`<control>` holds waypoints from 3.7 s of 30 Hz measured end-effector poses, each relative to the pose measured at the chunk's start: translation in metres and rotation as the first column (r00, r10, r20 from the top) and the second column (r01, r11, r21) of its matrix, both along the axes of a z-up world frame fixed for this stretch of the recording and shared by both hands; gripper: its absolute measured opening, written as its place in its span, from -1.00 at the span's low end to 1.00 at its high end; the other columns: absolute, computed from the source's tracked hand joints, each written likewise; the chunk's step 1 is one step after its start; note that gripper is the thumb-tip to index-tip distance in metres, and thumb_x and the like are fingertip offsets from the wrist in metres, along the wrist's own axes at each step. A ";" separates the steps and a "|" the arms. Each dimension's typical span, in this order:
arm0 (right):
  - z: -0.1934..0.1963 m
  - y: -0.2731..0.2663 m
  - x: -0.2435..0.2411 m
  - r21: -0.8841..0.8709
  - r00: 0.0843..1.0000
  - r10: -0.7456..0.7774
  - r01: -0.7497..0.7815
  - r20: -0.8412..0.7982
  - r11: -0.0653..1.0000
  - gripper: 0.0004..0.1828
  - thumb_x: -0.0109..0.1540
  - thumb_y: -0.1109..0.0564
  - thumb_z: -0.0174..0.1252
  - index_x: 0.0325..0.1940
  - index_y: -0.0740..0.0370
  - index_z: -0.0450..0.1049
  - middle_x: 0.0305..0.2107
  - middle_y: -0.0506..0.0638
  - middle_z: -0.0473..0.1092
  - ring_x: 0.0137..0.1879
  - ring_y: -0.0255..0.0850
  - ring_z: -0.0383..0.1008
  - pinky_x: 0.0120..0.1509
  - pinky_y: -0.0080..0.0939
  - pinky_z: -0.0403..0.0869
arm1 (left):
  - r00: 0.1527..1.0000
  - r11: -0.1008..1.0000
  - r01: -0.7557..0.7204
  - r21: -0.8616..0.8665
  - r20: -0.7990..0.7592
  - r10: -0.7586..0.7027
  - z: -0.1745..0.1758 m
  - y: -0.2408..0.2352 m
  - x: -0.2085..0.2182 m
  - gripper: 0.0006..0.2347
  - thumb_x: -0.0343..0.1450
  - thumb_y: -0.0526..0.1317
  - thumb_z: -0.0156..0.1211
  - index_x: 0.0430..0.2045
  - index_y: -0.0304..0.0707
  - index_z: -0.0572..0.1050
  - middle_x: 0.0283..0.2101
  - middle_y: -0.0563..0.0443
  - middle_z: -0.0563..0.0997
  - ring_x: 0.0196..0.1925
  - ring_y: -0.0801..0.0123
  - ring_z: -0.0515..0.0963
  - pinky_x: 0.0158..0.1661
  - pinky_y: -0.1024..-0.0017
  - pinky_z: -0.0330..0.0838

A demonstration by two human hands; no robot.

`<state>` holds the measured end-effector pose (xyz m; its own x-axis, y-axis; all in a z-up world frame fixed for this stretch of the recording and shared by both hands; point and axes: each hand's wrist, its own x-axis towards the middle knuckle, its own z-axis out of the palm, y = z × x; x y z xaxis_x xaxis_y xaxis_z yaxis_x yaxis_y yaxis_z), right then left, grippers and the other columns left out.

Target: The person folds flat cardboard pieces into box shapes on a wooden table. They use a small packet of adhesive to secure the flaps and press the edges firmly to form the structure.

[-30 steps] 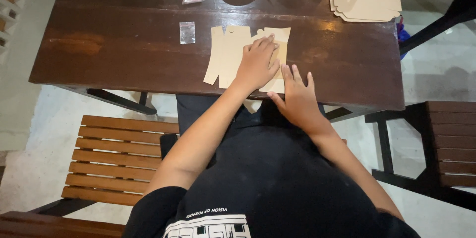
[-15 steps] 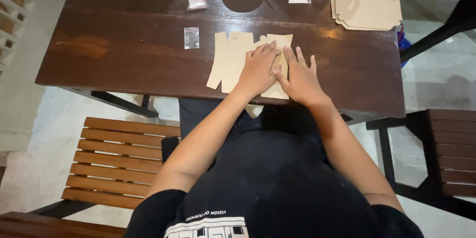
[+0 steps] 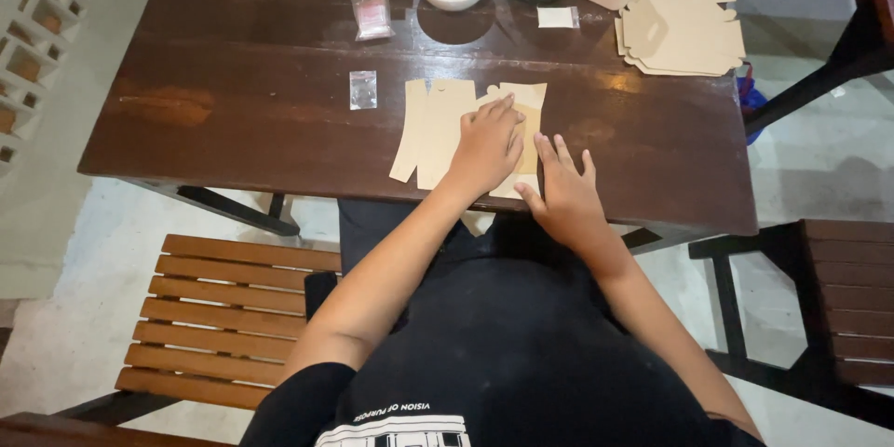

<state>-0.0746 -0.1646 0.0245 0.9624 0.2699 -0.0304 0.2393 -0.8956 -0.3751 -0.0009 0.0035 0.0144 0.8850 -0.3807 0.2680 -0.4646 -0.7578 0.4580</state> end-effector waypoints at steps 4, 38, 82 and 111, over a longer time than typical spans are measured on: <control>0.030 0.034 0.011 -0.037 1.000 0.007 -0.007 0.004 0.999 -0.08 0.35 -0.37 -0.05 0.61 0.21 -0.07 0.50 0.07 0.07 0.64 -0.07 -0.10 0.60 0.38 -0.16 | 0.967 0.976 -0.042 -0.212 0.238 0.093 -0.033 -0.063 -0.013 -0.79 0.41 -0.29 0.13 -0.09 0.00 0.50 0.13 -0.01 0.53 0.25 0.13 0.46 0.15 0.08 0.22; -0.040 -0.008 0.001 -0.039 0.906 0.017 -0.001 0.422 0.999 -0.15 0.30 -0.26 -0.01 0.56 0.26 0.19 0.41 0.15 0.30 0.57 0.04 0.20 0.45 0.46 0.13 | 0.970 0.875 -0.127 -0.467 -0.242 0.011 0.050 -0.069 -0.030 -0.62 0.36 0.02 -0.02 -0.06 -0.16 0.52 0.04 -0.11 0.57 0.17 0.04 0.54 0.16 -0.02 0.36; -0.012 -0.004 0.009 -0.108 0.987 0.010 0.008 0.162 0.994 -0.13 0.36 -0.39 -0.11 0.58 0.20 0.03 0.41 0.12 0.22 0.58 0.03 0.09 0.57 0.49 -0.10 | 0.995 0.984 0.096 0.148 -0.043 -0.091 0.004 0.006 -0.015 -0.59 0.47 -0.06 -0.06 0.22 -0.14 0.34 0.46 -0.16 0.25 0.50 0.03 0.18 0.33 -0.16 0.00; 0.015 -0.004 0.000 -0.072 0.997 0.042 -0.047 -0.066 0.996 -0.13 0.35 -0.31 -0.07 0.62 0.14 -0.08 0.50 0.02 0.07 0.65 0.03 -0.14 0.59 0.49 -0.19 | 0.996 0.986 0.078 0.145 -0.062 -0.069 0.002 0.005 -0.013 -0.60 0.48 -0.04 -0.09 0.21 -0.12 0.36 0.47 -0.08 0.26 0.52 0.05 0.17 0.33 -0.15 0.01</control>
